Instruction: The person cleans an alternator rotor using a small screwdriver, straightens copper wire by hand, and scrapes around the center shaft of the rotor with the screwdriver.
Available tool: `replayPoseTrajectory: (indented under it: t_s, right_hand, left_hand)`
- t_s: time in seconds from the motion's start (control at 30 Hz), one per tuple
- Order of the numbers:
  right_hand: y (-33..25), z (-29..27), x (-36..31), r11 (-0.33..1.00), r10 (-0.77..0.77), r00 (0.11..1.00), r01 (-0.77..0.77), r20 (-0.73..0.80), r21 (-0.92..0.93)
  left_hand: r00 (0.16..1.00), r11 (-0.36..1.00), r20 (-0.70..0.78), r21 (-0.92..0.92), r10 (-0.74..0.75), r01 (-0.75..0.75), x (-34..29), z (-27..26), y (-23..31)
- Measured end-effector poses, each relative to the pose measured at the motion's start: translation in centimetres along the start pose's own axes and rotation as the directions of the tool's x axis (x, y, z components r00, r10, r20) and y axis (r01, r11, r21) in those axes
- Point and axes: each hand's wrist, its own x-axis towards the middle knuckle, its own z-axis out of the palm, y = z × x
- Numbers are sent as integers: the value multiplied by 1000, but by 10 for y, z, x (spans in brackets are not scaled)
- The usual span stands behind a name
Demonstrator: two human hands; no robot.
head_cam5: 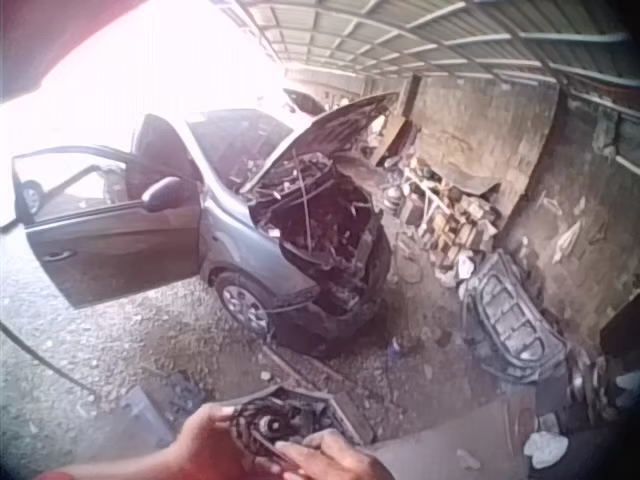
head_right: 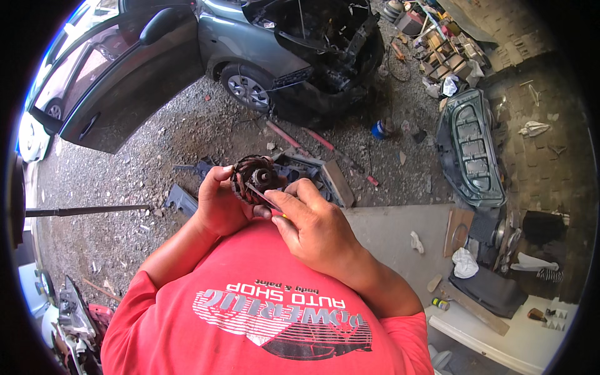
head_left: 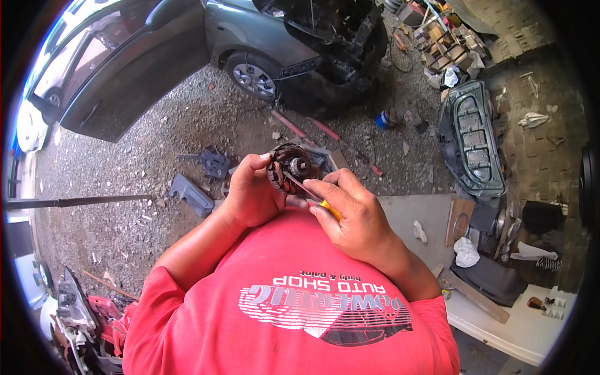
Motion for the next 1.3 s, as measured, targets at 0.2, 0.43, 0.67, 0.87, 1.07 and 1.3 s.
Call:
replayPoseTrajectory:
  t_s: [0.2,0.43,0.67,0.87,1.07,1.3]
  right_hand:
    - [1,9,-5,998,-4,998,7,-59,61]
    - [-3,12,-6,998,48,997,-46,-53,42]
    - [-10,6,-6,989,49,999,-50,4,137]
    - [-12,18,4,982,92,995,-85,-31,168]
    - [-14,28,13,809,314,938,-347,149,475]
    - [1,59,31,953,108,976,-48,-187,300]
  left_hand:
    - [993,990,-95,122,76,-64,1,0,-7]
    - [978,982,-122,109,169,-156,10,-1,-11]
    - [925,919,-82,175,371,-353,11,4,-13]
    - [834,781,-32,371,551,-502,12,7,-15]
    - [722,646,-49,493,690,-583,17,14,-11]
    - [678,726,-269,338,684,-599,38,28,2]
